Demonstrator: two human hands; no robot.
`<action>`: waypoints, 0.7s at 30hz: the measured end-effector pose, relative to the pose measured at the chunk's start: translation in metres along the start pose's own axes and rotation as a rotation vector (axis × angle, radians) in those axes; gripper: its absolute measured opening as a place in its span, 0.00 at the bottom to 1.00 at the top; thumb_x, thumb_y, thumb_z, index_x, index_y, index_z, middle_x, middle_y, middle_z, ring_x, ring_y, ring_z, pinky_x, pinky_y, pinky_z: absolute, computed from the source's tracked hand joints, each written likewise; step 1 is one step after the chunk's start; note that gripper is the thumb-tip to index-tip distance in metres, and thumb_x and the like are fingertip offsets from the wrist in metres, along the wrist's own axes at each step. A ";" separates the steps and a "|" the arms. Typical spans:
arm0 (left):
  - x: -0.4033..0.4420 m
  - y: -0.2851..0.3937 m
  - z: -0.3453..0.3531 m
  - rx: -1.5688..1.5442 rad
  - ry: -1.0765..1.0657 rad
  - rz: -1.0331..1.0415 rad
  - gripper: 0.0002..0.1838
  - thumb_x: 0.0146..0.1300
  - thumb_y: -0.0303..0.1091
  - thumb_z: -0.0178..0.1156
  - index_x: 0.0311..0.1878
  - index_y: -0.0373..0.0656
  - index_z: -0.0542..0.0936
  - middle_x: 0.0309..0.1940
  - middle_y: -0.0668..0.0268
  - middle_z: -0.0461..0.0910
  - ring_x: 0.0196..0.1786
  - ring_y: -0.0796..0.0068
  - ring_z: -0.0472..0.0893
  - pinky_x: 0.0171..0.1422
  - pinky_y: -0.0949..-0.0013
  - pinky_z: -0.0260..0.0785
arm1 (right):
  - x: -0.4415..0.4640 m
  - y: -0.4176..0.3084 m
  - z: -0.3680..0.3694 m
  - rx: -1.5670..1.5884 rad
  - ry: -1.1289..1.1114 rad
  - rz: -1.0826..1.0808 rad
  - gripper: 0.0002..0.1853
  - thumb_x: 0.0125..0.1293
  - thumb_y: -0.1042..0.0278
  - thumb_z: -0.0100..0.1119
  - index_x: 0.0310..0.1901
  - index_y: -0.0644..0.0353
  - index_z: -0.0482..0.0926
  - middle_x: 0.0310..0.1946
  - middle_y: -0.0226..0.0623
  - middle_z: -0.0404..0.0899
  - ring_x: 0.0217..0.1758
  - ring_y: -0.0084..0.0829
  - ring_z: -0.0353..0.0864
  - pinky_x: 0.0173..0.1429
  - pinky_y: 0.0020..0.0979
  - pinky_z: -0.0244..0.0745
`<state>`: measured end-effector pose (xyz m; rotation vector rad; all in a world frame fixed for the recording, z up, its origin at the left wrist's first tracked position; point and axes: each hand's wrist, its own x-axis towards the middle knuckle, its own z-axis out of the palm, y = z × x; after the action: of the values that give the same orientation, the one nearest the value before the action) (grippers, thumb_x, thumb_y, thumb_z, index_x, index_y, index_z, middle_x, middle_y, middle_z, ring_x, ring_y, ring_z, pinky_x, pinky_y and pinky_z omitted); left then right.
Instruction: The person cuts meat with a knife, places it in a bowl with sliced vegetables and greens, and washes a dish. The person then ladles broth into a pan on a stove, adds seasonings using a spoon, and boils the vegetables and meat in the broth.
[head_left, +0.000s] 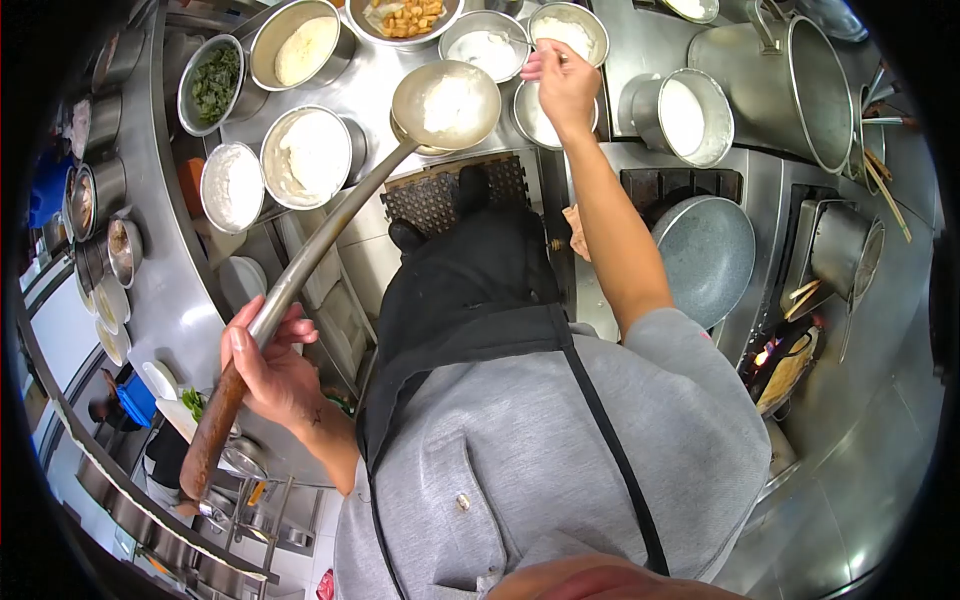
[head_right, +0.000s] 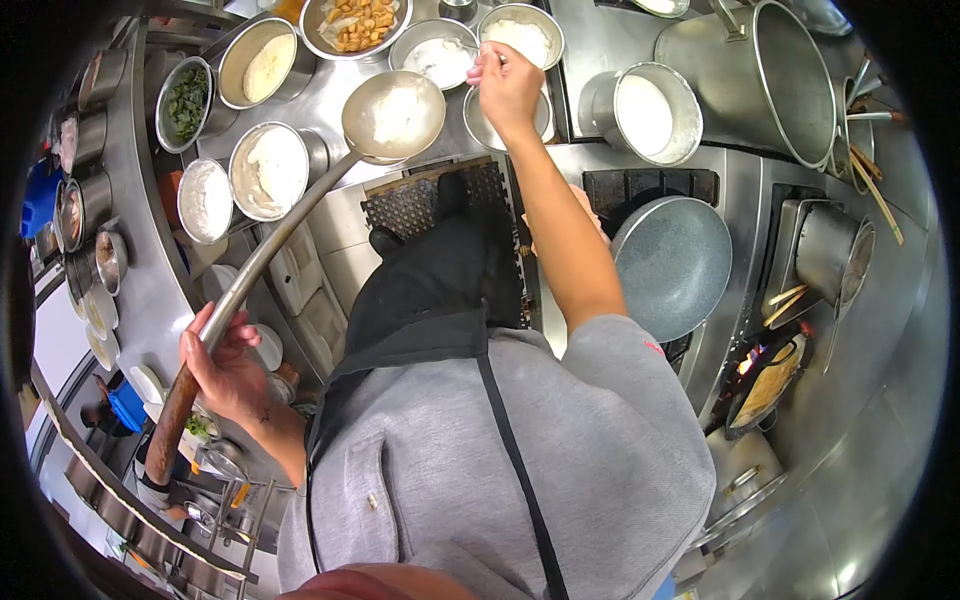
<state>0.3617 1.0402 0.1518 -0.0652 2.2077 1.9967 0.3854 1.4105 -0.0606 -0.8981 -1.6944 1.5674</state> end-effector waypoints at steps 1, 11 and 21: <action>0.000 0.001 0.002 -0.013 0.027 -0.007 0.26 0.71 0.47 0.50 0.51 0.27 0.76 0.30 0.43 0.82 0.24 0.65 0.81 0.28 0.70 0.74 | 0.003 0.007 0.007 -0.014 0.017 0.033 0.11 0.71 0.70 0.54 0.41 0.72 0.81 0.25 0.39 0.81 0.25 0.26 0.83 0.30 0.26 0.80; -0.007 0.006 -0.021 -0.033 0.066 -0.001 0.26 0.72 0.46 0.49 0.50 0.26 0.76 0.31 0.41 0.82 0.23 0.63 0.82 0.26 0.68 0.76 | -0.015 0.015 0.013 0.159 -0.102 0.310 0.12 0.71 0.72 0.51 0.41 0.75 0.78 0.26 0.43 0.80 0.25 0.31 0.83 0.29 0.29 0.83; 0.003 0.005 -0.020 -0.018 0.041 0.015 0.25 0.73 0.46 0.47 0.50 0.28 0.77 0.31 0.45 0.82 0.25 0.66 0.82 0.28 0.71 0.74 | -0.027 -0.033 -0.030 0.484 0.060 0.401 0.10 0.70 0.72 0.54 0.40 0.75 0.77 0.27 0.45 0.81 0.23 0.31 0.81 0.28 0.28 0.81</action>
<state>0.3564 1.0216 0.1586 -0.0929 2.2216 2.0413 0.4230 1.4031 -0.0263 -1.0478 -1.0531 2.0694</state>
